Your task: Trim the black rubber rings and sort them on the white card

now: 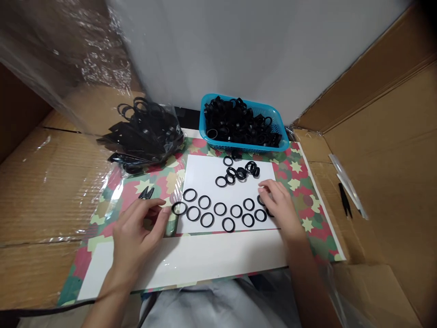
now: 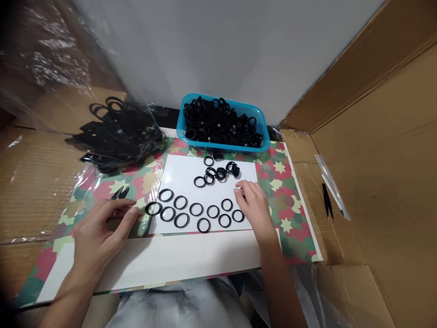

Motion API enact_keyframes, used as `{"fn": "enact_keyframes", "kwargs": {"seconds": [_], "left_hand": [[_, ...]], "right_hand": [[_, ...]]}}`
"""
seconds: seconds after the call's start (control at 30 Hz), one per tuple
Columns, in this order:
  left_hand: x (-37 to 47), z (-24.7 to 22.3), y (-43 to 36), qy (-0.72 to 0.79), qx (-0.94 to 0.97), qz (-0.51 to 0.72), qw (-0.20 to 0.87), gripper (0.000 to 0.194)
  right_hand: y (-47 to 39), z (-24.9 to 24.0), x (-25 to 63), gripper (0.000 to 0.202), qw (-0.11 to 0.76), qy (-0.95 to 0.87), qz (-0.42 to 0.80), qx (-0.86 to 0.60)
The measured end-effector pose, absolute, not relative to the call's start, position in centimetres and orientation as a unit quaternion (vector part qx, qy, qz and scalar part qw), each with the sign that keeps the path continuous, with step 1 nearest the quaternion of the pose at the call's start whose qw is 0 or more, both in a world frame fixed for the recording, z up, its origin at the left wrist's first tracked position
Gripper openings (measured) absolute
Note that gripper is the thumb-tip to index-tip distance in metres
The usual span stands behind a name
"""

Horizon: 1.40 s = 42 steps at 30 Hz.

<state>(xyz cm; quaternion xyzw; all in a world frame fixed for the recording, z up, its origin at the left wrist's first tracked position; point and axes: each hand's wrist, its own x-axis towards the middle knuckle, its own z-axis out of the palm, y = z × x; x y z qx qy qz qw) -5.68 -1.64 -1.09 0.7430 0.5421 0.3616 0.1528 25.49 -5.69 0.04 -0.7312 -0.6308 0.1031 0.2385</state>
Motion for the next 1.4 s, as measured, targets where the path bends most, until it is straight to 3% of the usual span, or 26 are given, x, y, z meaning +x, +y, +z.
{"fn": "enact_keyframes", "kwargs": {"seconds": [0.2,0.47,0.7,1.03,1.23,1.4], "left_hand": [[-6.2,-0.7,-2.6,0.536,0.743,0.373,0.147,0.011],[-6.5,-0.8,-3.0,0.524,0.743,0.383,0.163,0.008],[-6.2,-0.1,-3.3,0.521,0.724,0.415,0.178,0.007],[-5.6,-0.3,-3.2,0.490,0.741,0.421,0.183,0.007],[-5.7,0.0,-3.0,0.505,0.725,0.428,0.191,0.005],[-5.6,-0.3,-3.0,0.510,0.727,0.418,0.190,0.007]], "right_hand": [[-2.0,-1.6,23.1,0.018,0.147,-0.693,0.079,-0.701],[-1.1,-3.0,22.8,0.018,0.130,-0.700,0.010,-0.702],[-1.5,-2.7,23.4,0.022,0.171,-0.702,0.033,-0.691],[-0.9,-3.3,22.9,0.017,0.147,-0.706,0.011,-0.692],[-2.9,-1.2,23.6,0.016,0.236,-0.693,0.084,-0.676],[-4.4,-0.3,22.4,0.017,0.214,-0.723,0.125,-0.644]]}}
